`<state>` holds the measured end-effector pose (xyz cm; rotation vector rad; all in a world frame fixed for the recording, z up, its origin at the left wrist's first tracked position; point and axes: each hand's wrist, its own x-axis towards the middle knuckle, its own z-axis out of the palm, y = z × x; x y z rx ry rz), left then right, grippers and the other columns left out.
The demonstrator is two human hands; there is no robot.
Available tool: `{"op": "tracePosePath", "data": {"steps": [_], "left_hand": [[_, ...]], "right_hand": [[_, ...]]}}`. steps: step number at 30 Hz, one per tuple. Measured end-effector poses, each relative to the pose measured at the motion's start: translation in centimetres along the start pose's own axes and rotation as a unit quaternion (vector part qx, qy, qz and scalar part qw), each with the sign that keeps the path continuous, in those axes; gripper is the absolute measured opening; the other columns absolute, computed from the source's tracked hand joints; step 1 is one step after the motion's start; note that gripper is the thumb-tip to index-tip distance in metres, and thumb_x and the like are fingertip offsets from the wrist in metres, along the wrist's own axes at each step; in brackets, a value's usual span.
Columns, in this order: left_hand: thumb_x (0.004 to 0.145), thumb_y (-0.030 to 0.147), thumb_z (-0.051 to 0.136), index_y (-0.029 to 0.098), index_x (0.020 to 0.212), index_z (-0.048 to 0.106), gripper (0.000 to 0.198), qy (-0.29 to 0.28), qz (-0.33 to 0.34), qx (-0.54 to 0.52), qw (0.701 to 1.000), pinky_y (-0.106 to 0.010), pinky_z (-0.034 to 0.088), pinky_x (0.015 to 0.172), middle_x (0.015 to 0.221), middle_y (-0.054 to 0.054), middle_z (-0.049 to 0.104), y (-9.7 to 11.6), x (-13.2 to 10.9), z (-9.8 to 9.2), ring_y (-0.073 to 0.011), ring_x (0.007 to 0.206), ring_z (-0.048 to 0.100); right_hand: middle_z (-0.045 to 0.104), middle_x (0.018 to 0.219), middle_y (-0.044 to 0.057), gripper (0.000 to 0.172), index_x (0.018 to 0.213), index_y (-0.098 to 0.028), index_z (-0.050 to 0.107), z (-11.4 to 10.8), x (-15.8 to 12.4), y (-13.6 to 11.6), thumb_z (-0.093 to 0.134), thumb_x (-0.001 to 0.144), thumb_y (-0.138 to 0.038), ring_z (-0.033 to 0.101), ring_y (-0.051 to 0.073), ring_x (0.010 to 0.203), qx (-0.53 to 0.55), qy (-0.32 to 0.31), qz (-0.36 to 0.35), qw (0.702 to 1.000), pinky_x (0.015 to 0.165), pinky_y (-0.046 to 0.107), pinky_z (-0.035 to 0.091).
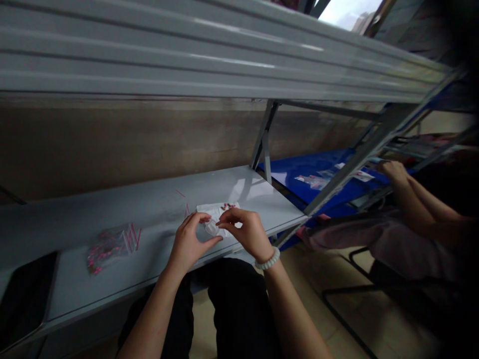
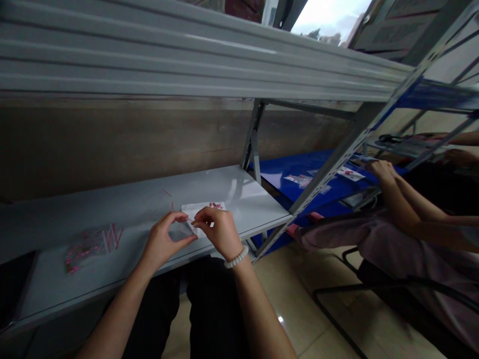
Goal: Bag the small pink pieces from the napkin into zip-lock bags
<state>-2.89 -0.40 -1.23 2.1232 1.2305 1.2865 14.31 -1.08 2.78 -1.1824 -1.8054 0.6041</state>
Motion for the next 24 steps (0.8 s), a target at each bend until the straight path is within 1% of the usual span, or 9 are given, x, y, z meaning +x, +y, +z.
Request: {"op": "tracePosePath", "data": {"steps": [3, 6, 8, 12, 14, 17, 20, 22, 24], "left_hand": [[0.064, 0.028, 0.080, 0.020, 0.102, 0.057, 0.045, 0.009, -0.016, -0.010, 1.000, -0.034, 0.049, 0.083, 0.095, -0.004, 0.067, 0.0, -0.1, 0.1, -0.0203, 0.089, 0.063], [0.064, 0.026, 0.079, 0.021, 0.102, 0.057, 0.044, 0.004, -0.022, -0.021, 1.000, -0.034, 0.049, 0.083, 0.097, -0.004, 0.068, 0.1, -0.1, 0.2, -0.0204, 0.090, 0.064], [0.065, 0.026, 0.079, 0.021, 0.100, 0.057, 0.042, 0.000, -0.022, -0.024, 0.999, -0.033, 0.050, 0.081, 0.096, -0.004, 0.068, 0.1, -0.1, 0.2, -0.0201, 0.089, 0.064], [0.065, 0.028, 0.079, 0.021, 0.100, 0.057, 0.042, 0.006, -0.019, -0.022, 1.000, -0.032, 0.050, 0.080, 0.093, -0.003, 0.068, 0.1, -0.1, 0.1, -0.0193, 0.087, 0.065], [0.065, 0.029, 0.079, 0.021, 0.101, 0.057, 0.043, 0.009, -0.016, -0.022, 1.000, -0.033, 0.050, 0.081, 0.093, -0.003, 0.068, 0.1, 0.0, 0.0, -0.0194, 0.087, 0.065], [0.066, 0.031, 0.079, 0.021, 0.102, 0.057, 0.044, 0.010, -0.002, -0.017, 1.000, -0.034, 0.050, 0.082, 0.094, -0.004, 0.068, 0.2, 0.0, -0.1, -0.0205, 0.088, 0.065], [0.067, 0.029, 0.079, 0.022, 0.104, 0.056, 0.044, 0.014, 0.024, -0.002, 1.000, -0.036, 0.050, 0.084, 0.095, -0.005, 0.067, 0.5, 0.0, -0.2, -0.0220, 0.091, 0.064], [0.068, 0.027, 0.078, 0.022, 0.104, 0.056, 0.043, 0.014, 0.043, 0.012, 0.999, -0.037, 0.050, 0.085, 0.098, -0.005, 0.066, 0.7, 0.0, -0.3, -0.0230, 0.095, 0.063], [0.068, 0.026, 0.078, 0.022, 0.105, 0.056, 0.043, 0.011, 0.054, 0.024, 0.998, -0.038, 0.050, 0.086, 0.100, -0.006, 0.066, 0.8, 0.0, -0.2, -0.0236, 0.096, 0.062]], "right_hand": [[0.068, 0.067, 0.000, 0.008, 0.075, -0.017, 0.071, 0.3, 0.4, -0.4, 0.072, 0.073, -0.010, 0.057, 0.012, 0.060, -0.071, -0.026, -0.018, 0.997, 0.062, 0.024, 0.044], [0.067, 0.067, 0.002, 0.007, 0.076, -0.017, 0.074, 0.5, 0.6, -0.2, 0.075, 0.072, -0.012, 0.057, 0.012, 0.060, -0.086, -0.029, -0.043, 0.995, 0.069, 0.027, 0.046], [0.068, 0.069, 0.003, 0.004, 0.078, -0.019, 0.075, 0.6, 0.7, 0.1, 0.074, 0.075, -0.016, 0.057, 0.012, 0.061, -0.058, -0.028, -0.053, 0.997, 0.072, 0.028, 0.047], [0.072, 0.075, 0.005, 0.010, 0.083, -0.021, 0.076, 0.4, 0.7, 0.9, 0.069, 0.081, -0.028, 0.063, 0.016, 0.070, 0.062, -0.027, -0.037, 0.997, 0.075, 0.031, 0.049], [0.073, 0.078, 0.006, 0.014, 0.080, -0.020, 0.076, 0.2, 0.7, 1.7, 0.069, 0.079, -0.032, 0.065, 0.018, 0.076, 0.116, 0.000, -0.007, 0.993, 0.077, 0.032, 0.049], [0.074, 0.081, 0.007, 0.021, 0.078, -0.018, 0.075, -0.2, 0.6, 3.9, 0.069, 0.077, -0.038, 0.066, 0.019, 0.074, 0.150, 0.081, 0.065, 0.983, 0.071, 0.031, 0.051], [0.074, 0.079, 0.009, 0.026, 0.083, -0.015, 0.075, -0.6, 0.0, 6.6, 0.066, 0.077, -0.039, 0.065, 0.019, 0.068, 0.085, 0.133, 0.135, 0.978, 0.064, 0.030, 0.050], [0.073, 0.076, 0.010, 0.024, 0.082, -0.014, 0.075, -0.7, -0.6, 8.4, 0.063, 0.077, -0.034, 0.063, 0.020, 0.066, -0.024, 0.139, 0.154, 0.978, 0.063, 0.030, 0.048], [0.070, 0.072, 0.010, 0.019, 0.079, -0.014, 0.075, -0.7, -1.1, 9.9, 0.061, 0.077, -0.027, 0.061, 0.020, 0.065, -0.139, 0.134, 0.155, 0.969, 0.063, 0.031, 0.046]]}}
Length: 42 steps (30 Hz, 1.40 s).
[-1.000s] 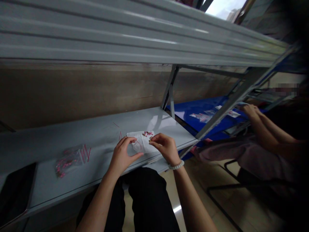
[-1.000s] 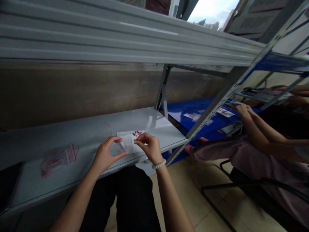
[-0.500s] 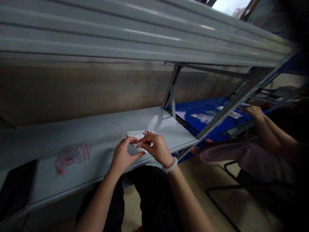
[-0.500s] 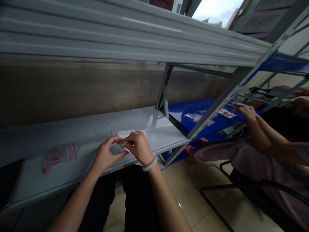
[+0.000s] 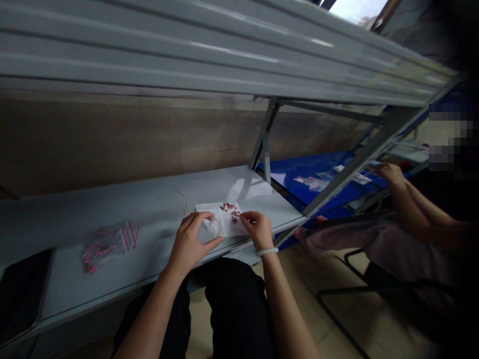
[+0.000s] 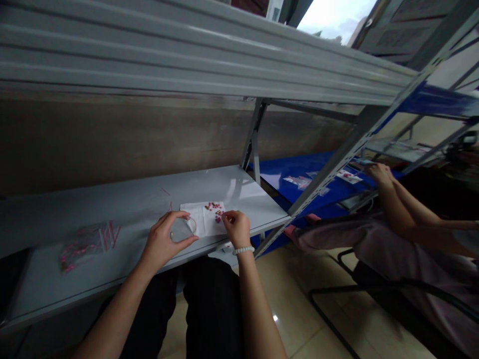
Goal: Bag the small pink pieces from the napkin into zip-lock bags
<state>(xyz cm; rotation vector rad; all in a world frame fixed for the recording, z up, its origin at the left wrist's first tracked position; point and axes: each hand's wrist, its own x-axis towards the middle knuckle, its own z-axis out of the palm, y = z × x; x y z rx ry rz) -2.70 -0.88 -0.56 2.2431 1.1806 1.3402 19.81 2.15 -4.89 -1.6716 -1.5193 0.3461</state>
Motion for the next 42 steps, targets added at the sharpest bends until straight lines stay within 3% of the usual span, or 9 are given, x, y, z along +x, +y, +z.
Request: {"op": "tracePosePath", "data": {"steps": [4, 12, 18, 26, 32, 42], "left_hand": [[0.069, 0.026, 0.077, 0.023, 0.107, 0.054, 0.044, 0.000, 0.001, 0.012, 1.000, -0.040, 0.050, 0.087, 0.103, -0.006, 0.066, -0.3, -0.2, 0.2, -0.0242, 0.098, 0.063], [0.069, 0.027, 0.077, 0.022, 0.106, 0.054, 0.044, 0.008, -0.007, -0.002, 1.000, -0.036, 0.050, 0.087, 0.102, -0.005, 0.066, 0.0, -0.2, 0.0, -0.0226, 0.098, 0.063], [0.070, 0.027, 0.078, 0.022, 0.106, 0.056, 0.043, 0.039, 0.021, -0.042, 0.998, -0.034, 0.050, 0.088, 0.102, -0.004, 0.067, 1.2, -0.1, -0.7, -0.0204, 0.097, 0.063], [0.072, 0.029, 0.077, 0.022, 0.111, 0.054, 0.046, 0.067, 0.058, -0.079, 0.993, -0.040, 0.050, 0.095, 0.109, -0.008, 0.067, 1.8, -0.2, -0.5, -0.0232, 0.106, 0.063], [0.071, 0.028, 0.077, 0.022, 0.111, 0.054, 0.046, 0.076, 0.055, -0.077, 0.993, -0.041, 0.051, 0.095, 0.110, -0.008, 0.067, 1.8, -0.2, -0.6, -0.0233, 0.106, 0.064], [0.071, 0.026, 0.077, 0.022, 0.111, 0.053, 0.046, 0.092, 0.053, -0.086, 0.991, -0.042, 0.052, 0.096, 0.112, -0.008, 0.068, 1.9, -0.3, -0.7, -0.0230, 0.107, 0.064]], "right_hand": [[0.067, 0.075, 0.009, 0.015, 0.080, -0.015, 0.074, 0.6, -0.1, 1.4, 0.059, 0.076, -0.016, 0.058, 0.019, 0.068, -0.107, -0.019, -0.046, 0.993, 0.066, 0.030, 0.044], [0.066, 0.088, 0.008, 0.021, 0.082, -0.019, 0.073, 0.4, 0.0, 1.0, 0.058, 0.077, -0.006, 0.056, 0.022, 0.086, -0.112, -0.062, -0.109, 0.986, 0.082, 0.033, 0.042], [0.065, 0.085, 0.008, 0.018, 0.083, -0.018, 0.073, 0.9, 0.1, 1.7, 0.060, 0.077, -0.007, 0.056, 0.021, 0.082, -0.101, -0.072, -0.111, 0.986, 0.079, 0.031, 0.043], [0.060, 0.076, 0.006, 0.011, 0.080, -0.016, 0.072, 1.1, 0.7, 2.1, 0.062, 0.077, -0.012, 0.055, 0.017, 0.067, -0.094, -0.063, -0.107, 0.988, 0.067, 0.027, 0.043], [0.061, 0.075, 0.006, 0.010, 0.080, -0.016, 0.071, 1.4, 0.8, 2.2, 0.063, 0.079, -0.020, 0.055, 0.015, 0.064, -0.086, -0.063, -0.107, 0.988, 0.064, 0.026, 0.042], [0.060, 0.075, 0.006, 0.008, 0.077, -0.015, 0.072, 1.5, 0.9, 2.1, 0.064, 0.077, -0.017, 0.054, 0.015, 0.062, -0.115, -0.054, -0.099, 0.987, 0.063, 0.026, 0.042]]}}
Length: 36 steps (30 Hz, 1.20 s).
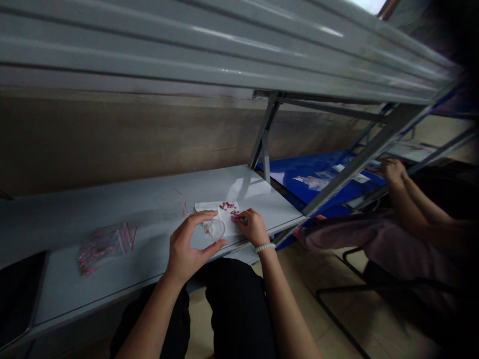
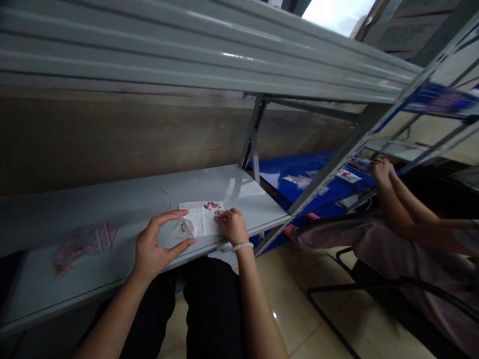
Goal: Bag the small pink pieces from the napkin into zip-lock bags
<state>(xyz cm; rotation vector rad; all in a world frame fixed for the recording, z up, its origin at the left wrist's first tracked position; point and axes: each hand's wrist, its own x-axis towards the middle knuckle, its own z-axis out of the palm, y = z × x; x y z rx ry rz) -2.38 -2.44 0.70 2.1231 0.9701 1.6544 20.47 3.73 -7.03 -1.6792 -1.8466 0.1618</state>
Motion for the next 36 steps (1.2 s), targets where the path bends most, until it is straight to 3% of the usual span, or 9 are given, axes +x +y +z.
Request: {"op": "tracePosePath", "data": {"steps": [21, 30, 33, 36], "left_hand": [[0.071, 0.026, 0.078, 0.021, 0.113, 0.054, 0.049, -0.006, -0.004, 0.024, 1.000, -0.036, 0.050, 0.095, 0.112, -0.007, 0.067, -0.2, 0.1, -0.1, -0.0212, 0.105, 0.063], [0.072, 0.025, 0.075, 0.021, 0.108, 0.054, 0.042, -0.036, -0.057, 0.088, 0.994, -0.035, 0.050, 0.085, 0.101, -0.006, 0.064, -2.0, -0.1, 0.5, -0.0212, 0.095, 0.061], [0.071, 0.025, 0.076, 0.021, 0.108, 0.054, 0.043, -0.044, -0.066, 0.091, 0.993, -0.035, 0.050, 0.084, 0.099, -0.005, 0.064, -2.4, -0.3, 0.6, -0.0212, 0.094, 0.062], [0.071, 0.026, 0.076, 0.021, 0.109, 0.054, 0.044, -0.045, -0.067, 0.085, 0.993, -0.034, 0.050, 0.085, 0.101, -0.006, 0.065, -2.3, -0.3, 0.6, -0.0212, 0.095, 0.062]], "right_hand": [[0.060, 0.074, 0.006, 0.011, 0.080, -0.014, 0.071, -0.1, -0.5, 0.4, 0.062, 0.079, -0.022, 0.055, 0.015, 0.062, 0.050, 0.004, 0.009, 0.999, 0.061, 0.026, 0.042], [0.061, 0.071, 0.005, 0.013, 0.079, -0.015, 0.071, 0.1, -0.7, 0.7, 0.063, 0.077, -0.026, 0.053, 0.016, 0.062, 0.082, 0.019, 0.022, 0.996, 0.060, 0.027, 0.041], [0.062, 0.072, 0.006, 0.014, 0.077, -0.015, 0.070, -0.5, -0.8, -0.2, 0.063, 0.077, -0.027, 0.052, 0.016, 0.064, 0.113, 0.043, 0.033, 0.992, 0.061, 0.028, 0.041], [0.065, 0.079, 0.007, 0.017, 0.079, -0.016, 0.070, -2.5, -0.9, -3.0, 0.063, 0.080, -0.032, 0.053, 0.016, 0.067, 0.197, 0.044, 0.027, 0.979, 0.061, 0.028, 0.041]]}}
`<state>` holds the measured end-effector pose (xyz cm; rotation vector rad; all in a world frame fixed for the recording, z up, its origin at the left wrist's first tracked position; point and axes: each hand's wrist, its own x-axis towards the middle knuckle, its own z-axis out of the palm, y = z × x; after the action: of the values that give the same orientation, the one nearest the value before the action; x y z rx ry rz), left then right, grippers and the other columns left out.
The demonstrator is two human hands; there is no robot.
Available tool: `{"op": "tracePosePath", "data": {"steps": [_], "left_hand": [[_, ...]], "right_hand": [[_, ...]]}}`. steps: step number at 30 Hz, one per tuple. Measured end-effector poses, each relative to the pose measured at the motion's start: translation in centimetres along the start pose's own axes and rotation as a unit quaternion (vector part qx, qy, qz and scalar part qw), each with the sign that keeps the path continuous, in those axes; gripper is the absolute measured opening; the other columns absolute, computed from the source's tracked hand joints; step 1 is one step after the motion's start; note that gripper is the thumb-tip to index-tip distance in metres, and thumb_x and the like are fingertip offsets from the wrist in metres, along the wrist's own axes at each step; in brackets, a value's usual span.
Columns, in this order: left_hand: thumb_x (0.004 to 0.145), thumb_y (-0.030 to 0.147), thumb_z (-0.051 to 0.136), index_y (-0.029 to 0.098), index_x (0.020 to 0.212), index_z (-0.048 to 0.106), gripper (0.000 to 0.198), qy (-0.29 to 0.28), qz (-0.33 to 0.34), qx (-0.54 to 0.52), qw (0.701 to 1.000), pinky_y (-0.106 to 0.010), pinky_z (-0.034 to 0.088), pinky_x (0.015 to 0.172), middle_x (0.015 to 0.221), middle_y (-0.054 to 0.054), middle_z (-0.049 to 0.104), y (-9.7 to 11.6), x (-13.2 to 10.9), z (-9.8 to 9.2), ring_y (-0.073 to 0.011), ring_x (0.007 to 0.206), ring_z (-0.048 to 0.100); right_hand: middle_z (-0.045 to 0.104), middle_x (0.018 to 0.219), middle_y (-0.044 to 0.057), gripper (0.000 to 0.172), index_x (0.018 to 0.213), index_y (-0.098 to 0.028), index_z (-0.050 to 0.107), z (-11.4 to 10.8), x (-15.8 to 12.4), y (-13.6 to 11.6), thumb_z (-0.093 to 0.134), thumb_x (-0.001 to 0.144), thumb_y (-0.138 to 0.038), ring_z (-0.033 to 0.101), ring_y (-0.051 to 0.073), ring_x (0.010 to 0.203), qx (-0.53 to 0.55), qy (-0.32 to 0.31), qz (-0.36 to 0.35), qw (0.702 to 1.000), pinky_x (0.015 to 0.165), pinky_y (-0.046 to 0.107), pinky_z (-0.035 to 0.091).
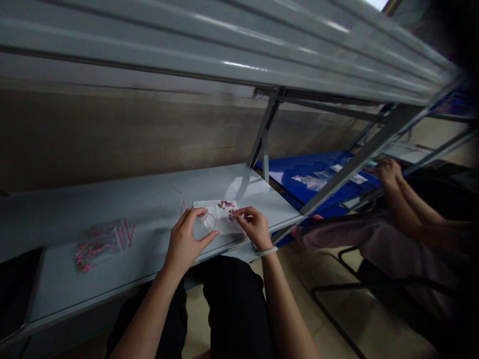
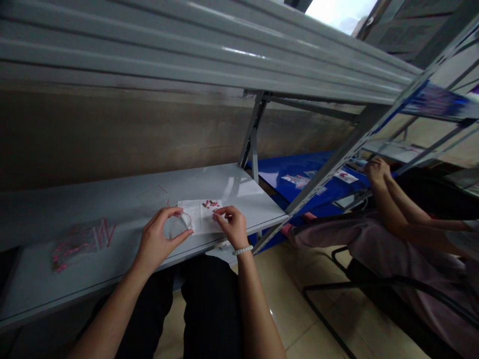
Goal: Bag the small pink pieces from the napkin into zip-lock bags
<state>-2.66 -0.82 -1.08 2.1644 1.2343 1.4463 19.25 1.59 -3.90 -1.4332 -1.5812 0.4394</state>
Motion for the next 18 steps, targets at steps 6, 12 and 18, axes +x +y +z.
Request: {"op": "tracePosePath", "data": {"steps": [6, 12, 18], "left_hand": [[0.070, 0.025, 0.077, 0.022, 0.108, 0.055, 0.044, -0.002, -0.006, -0.022, 1.000, -0.032, 0.050, 0.087, 0.103, -0.005, 0.067, 0.4, 0.0, -0.2, -0.0204, 0.097, 0.064], [0.071, 0.025, 0.076, 0.022, 0.106, 0.055, 0.041, 0.010, -0.011, -0.027, 1.000, -0.031, 0.051, 0.085, 0.102, -0.004, 0.069, 0.3, 0.0, -0.1, -0.0196, 0.096, 0.066], [0.071, 0.022, 0.075, 0.021, 0.106, 0.055, 0.041, 0.014, -0.021, -0.033, 0.999, -0.031, 0.052, 0.084, 0.102, -0.005, 0.069, 0.3, 0.1, -0.2, -0.0197, 0.095, 0.067]], "right_hand": [[0.064, 0.086, 0.005, 0.010, 0.085, -0.020, 0.071, -0.7, 0.0, -8.6, 0.067, 0.081, -0.027, 0.056, 0.015, 0.075, 0.091, -0.086, -0.105, 0.987, 0.063, 0.027, 0.042], [0.061, 0.088, 0.006, 0.006, 0.081, -0.020, 0.074, 0.5, 0.1, -9.6, 0.070, 0.077, -0.020, 0.058, 0.020, 0.088, 0.041, -0.098, -0.131, 0.986, 0.073, 0.031, 0.045], [0.063, 0.086, 0.005, 0.005, 0.079, -0.022, 0.076, 1.4, 0.3, -9.4, 0.071, 0.077, -0.021, 0.059, 0.018, 0.085, 0.048, -0.114, -0.129, 0.984, 0.072, 0.031, 0.044]]}}
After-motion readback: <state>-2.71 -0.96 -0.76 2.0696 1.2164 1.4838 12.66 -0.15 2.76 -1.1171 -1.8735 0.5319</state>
